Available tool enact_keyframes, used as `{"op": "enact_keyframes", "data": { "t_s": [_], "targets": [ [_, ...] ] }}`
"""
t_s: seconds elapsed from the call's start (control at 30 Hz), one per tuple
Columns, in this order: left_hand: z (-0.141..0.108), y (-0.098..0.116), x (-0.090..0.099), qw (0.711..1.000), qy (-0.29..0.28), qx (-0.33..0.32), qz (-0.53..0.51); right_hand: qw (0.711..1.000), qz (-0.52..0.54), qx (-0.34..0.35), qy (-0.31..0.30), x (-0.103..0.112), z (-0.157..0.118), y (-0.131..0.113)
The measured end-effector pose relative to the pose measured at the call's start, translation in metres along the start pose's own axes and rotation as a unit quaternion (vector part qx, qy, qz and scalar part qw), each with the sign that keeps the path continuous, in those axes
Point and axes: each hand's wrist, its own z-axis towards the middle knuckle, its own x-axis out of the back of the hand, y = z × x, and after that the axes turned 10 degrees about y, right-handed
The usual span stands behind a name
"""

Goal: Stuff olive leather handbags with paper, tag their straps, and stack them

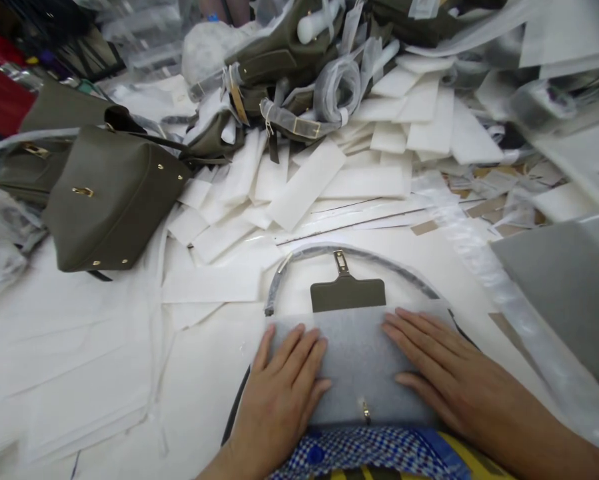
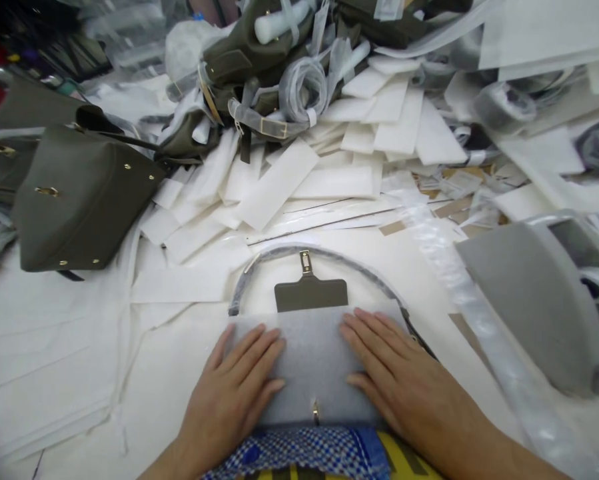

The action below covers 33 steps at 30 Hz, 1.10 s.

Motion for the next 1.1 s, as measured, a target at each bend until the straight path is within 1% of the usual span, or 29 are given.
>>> {"op": "enact_keyframes", "data": {
  "t_s": [0.07, 0.2, 0.33, 0.43, 0.53, 0.63, 0.73, 0.83, 0.9, 1.03, 1.1],
  "targets": [
    [0.009, 0.002, -0.002, 0.999, -0.033, 0.014, 0.003, 1.000, -0.016, -0.011, -0.007, -0.001, 0.009, -0.001],
    [0.019, 0.000, -0.003, 0.996, -0.088, 0.027, -0.012, 0.999, -0.020, -0.022, -0.034, 0.004, 0.020, -0.004],
    [0.027, -0.007, 0.000, 0.991, -0.121, 0.020, -0.053, 0.997, 0.006, -0.050, -0.057, 0.012, 0.029, -0.004],
    [0.031, -0.010, 0.005, 0.987, -0.137, 0.025, -0.079, 0.997, 0.017, -0.051, -0.061, 0.017, 0.034, -0.005],
    [0.031, -0.009, 0.011, 0.986, -0.136, 0.037, -0.091, 0.996, 0.034, -0.044, -0.065, 0.021, 0.037, -0.005],
    [0.028, -0.008, 0.013, 0.986, -0.131, 0.045, -0.089, 0.995, 0.049, -0.027, -0.085, 0.019, 0.038, -0.002],
    [0.025, -0.010, 0.008, 0.988, -0.135, 0.036, -0.071, 0.993, 0.045, -0.007, -0.105, 0.012, 0.036, 0.003],
    [0.023, -0.012, 0.001, 0.990, -0.126, 0.024, -0.051, 0.993, 0.037, 0.005, -0.110, 0.006, 0.036, 0.006],
    [0.023, -0.014, -0.002, 0.991, -0.122, 0.021, -0.039, 0.993, 0.033, 0.002, -0.117, 0.003, 0.037, 0.006],
    [0.023, -0.016, -0.009, 0.993, -0.113, 0.005, -0.023, 0.989, 0.011, -0.033, -0.142, -0.005, 0.041, 0.006],
    [0.022, -0.015, -0.013, 0.994, -0.104, 0.008, -0.016, 0.989, -0.012, -0.041, -0.143, -0.011, 0.042, 0.006]
  ]
}}
